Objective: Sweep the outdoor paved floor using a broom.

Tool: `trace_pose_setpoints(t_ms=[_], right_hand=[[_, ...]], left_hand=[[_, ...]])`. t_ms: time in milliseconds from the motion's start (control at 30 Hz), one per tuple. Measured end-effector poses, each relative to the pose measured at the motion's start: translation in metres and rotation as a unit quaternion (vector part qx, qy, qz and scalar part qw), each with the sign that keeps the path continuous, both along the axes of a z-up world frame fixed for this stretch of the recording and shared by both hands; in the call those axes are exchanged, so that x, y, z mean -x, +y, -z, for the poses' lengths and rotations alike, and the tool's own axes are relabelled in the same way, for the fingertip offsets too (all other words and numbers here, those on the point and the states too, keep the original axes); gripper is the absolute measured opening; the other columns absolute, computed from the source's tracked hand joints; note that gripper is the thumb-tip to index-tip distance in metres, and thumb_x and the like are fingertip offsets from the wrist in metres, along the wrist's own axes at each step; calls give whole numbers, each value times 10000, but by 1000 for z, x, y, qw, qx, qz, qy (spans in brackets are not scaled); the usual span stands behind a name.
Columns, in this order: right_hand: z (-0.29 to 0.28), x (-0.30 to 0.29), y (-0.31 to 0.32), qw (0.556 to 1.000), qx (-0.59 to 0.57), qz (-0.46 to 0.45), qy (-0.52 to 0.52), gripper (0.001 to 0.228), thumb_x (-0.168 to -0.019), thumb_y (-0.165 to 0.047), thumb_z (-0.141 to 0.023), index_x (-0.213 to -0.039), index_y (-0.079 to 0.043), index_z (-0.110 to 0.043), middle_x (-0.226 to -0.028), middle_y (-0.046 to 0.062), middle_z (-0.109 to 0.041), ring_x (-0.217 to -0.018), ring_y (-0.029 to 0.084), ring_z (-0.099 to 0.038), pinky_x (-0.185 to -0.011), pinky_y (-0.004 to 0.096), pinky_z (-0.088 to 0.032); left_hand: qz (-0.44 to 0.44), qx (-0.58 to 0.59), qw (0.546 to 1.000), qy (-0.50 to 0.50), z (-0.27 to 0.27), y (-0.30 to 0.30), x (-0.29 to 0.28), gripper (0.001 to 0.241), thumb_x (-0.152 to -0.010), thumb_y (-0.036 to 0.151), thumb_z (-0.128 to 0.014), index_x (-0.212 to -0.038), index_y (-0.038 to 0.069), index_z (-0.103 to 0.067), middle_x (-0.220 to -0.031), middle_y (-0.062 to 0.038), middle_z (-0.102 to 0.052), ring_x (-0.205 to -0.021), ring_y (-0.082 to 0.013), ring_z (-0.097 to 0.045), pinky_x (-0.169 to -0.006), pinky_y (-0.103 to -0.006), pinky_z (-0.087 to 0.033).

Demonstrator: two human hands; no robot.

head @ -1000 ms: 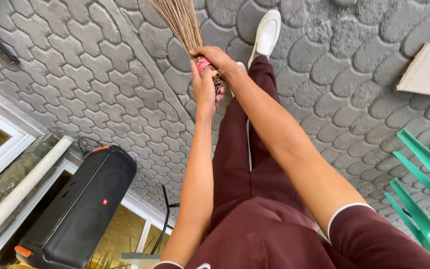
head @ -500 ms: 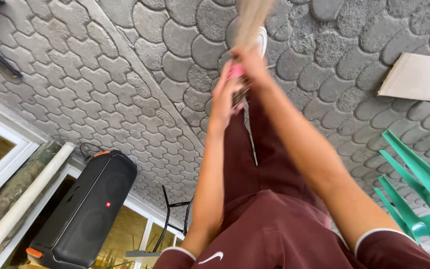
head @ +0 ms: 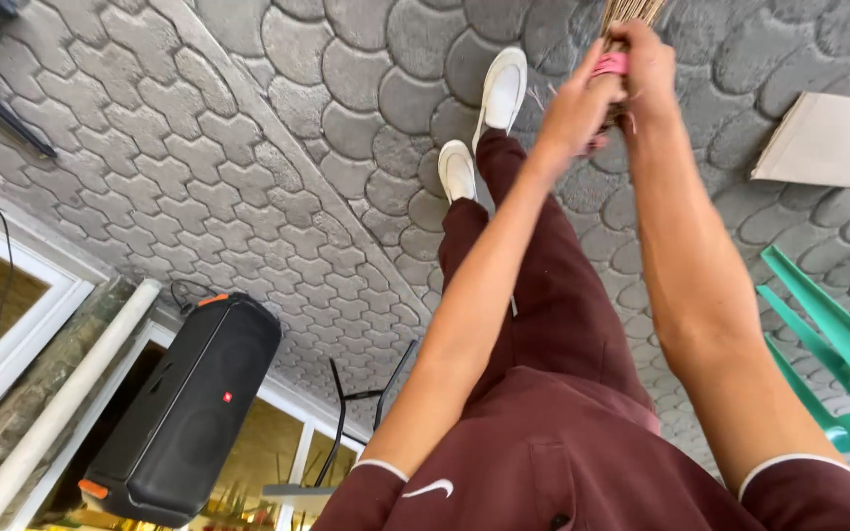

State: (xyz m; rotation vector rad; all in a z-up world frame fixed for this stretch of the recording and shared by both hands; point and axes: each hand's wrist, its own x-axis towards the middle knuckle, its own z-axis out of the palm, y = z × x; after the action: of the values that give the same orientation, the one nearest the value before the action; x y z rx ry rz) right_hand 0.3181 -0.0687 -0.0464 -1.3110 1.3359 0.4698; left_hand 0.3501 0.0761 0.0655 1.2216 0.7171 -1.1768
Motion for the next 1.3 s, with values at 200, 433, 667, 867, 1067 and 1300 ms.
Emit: trace_pose_setpoints(t_ms=[200, 433, 667, 867, 1067, 1300], right_hand=[[-32, -55, 142, 989, -54, -94, -98, 199, -879, -197, -682, -821, -22, -757, -671, 32, -659, -530, 81, -584, -463, 209, -450], [113, -30, 207, 916, -244, -314, -58, 239, -898, -321, -687, -1049, -148, -754, -914, -36, -734, -757, 75, -632, -664, 225, -486], [7, -57, 6, 997, 29, -78, 2, 279, -871, -337, -697, -967, -91, -788, -867, -23, -763, -678, 20, -679, -578, 145, -533], [-58, -74, 163, 991, -1, -76, -108, 606, -856, -214, -683, -1358, 9, -427, -1154, 152, -614, -1001, 236, -680, -866, 341, -622], [13, -100, 346, 945, -262, -193, -2, 393, -649, -281, -830, -994, -107, -762, -895, 106, -727, -919, 237, -690, -856, 355, -538], [31, -174, 162, 988, -113, -105, -18, 223, -813, -257, -734, -986, -121, -767, -967, -5, -733, -833, 77, -673, -768, 187, -555]], left_hand=[[-158, 19, 987, -30, -31, 101, -7, 632, -961, 204, -525, -1577, 288, -410, -869, -47, -652, -431, -66, -437, -329, -216, -250], [-231, -262, 937, -13, 36, 121, 5, 545, -895, 220, -494, -1430, 128, -439, -753, -88, -578, -462, -161, -479, -363, -294, -360], [-74, 45, 995, -47, 42, -15, -24, 957, -814, 278, -507, -1657, 147, -72, -658, -90, -560, -373, -168, -478, -270, -298, -327], [-192, 75, 978, 18, -5, 151, -26, 641, -925, 140, -551, -1557, 200, -469, -787, -22, -602, -510, -75, -386, -382, -224, -280], [-220, -325, 919, -12, 14, 237, -30, 829, -808, 327, -620, -1588, 314, -340, -921, -261, -688, -477, -288, -666, -331, -403, -565], [-88, -27, 994, -62, 35, 129, -150, 575, -863, 218, -563, -1426, 192, -447, -803, -81, -552, -403, -155, -468, -333, -266, -325]])
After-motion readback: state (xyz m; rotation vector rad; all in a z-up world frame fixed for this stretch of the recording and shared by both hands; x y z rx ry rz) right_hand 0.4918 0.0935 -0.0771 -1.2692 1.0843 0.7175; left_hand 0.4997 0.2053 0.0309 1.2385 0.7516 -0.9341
